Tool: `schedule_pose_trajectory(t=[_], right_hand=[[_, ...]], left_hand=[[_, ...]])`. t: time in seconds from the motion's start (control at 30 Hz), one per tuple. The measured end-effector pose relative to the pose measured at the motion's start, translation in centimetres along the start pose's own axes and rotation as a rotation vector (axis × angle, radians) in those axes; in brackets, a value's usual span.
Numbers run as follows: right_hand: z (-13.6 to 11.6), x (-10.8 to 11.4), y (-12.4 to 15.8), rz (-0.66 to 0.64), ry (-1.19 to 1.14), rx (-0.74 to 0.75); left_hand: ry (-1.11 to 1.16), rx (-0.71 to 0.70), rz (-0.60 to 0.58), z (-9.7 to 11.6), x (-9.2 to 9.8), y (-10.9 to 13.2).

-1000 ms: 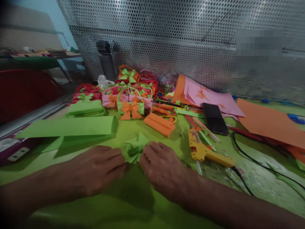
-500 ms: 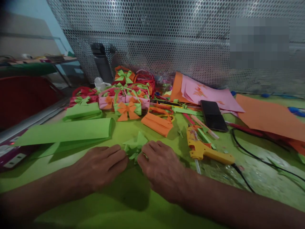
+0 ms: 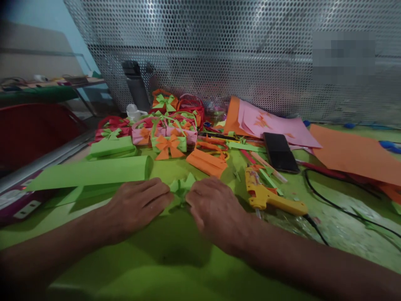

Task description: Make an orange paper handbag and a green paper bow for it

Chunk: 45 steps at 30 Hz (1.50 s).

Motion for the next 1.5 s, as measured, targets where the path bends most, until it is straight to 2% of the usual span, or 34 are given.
schedule_pose_trajectory(t=[0.13, 0.23, 0.33, 0.4, 0.5, 0.67, 0.83, 0.9, 0.93, 1.07, 1.13, 1.23, 1.33, 1.4, 1.5], right_hand=[[0.4, 1.3, -0.3, 0.051, -0.138, -0.033], [1.3, 2.9, -0.6, 0.13, -0.232, -0.117], [2.2, 4.3, -0.7, 0.222, -0.3, -0.179], [2.7, 4.7, -0.8, 0.239, -0.362, -0.206], [3.2, 4.1, -1.0, 0.163, -0.492, -0.232], [2.3, 2.2, -1.2, -0.085, -0.824, -0.222], [1.0, 0.9, -1.2, -0.14, -1.066, -0.254], [0.9, 0.4, -1.1, -0.113, -1.104, -0.314], [1.1, 0.2, -1.1, -0.087, -1.114, -0.367], [2.9, 0.1, -0.7, 0.084, -1.128, -0.598], [3.6, 0.3, -0.5, 0.159, -1.165, -0.664], [4.2, 0.3, -0.5, 0.226, -1.212, -0.717], [4.3, 0.2, -0.4, 0.251, -1.226, -0.726], [4.3, 0.1, -0.3, 0.251, -1.229, -0.727], [4.5, -0.1, -0.1, 0.251, -1.239, -0.737]], left_hand=[[-0.027, -0.008, 0.049, -0.5, 0.6, 0.0], [-0.036, -0.032, 0.061, -0.7, 1.3, 0.2], [-0.023, -0.067, 0.081, -0.4, 2.2, 0.4], [0.012, -0.093, 0.108, -0.1, 2.8, 0.6], [0.104, -0.116, 0.149, 0.1, 3.1, 0.8], [0.258, -0.129, 0.151, -0.2, 2.6, 0.6], [0.305, -0.05, 0.278, -0.3, 2.4, 0.0], [0.443, 0.064, 0.335, -0.8, 2.4, -0.4], [0.544, 0.176, 0.348, -1.5, 2.3, -0.6], [0.956, 0.807, 0.303, -4.7, -0.5, 0.6], [1.119, 0.978, 0.252, -5.2, -2.1, 1.2], [1.354, 1.105, 0.205, -5.3, -4.3, 1.9], [1.587, 1.109, 0.193, -4.8, -5.7, 1.7], [1.647, 1.11, 0.207, -4.7, -6.0, 1.7], [1.608, 1.142, 0.255, -5.1, -5.9, 2.0]])
Point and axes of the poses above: each hand's wrist, its own y-axis away from the middle knuckle, its own x-axis out of the back of the hand, z = x × y, the point moved 7 cm from there along -y, towards the middle knuckle, and after that the axes turned 3 degrees about y, right-handed, at the moved point
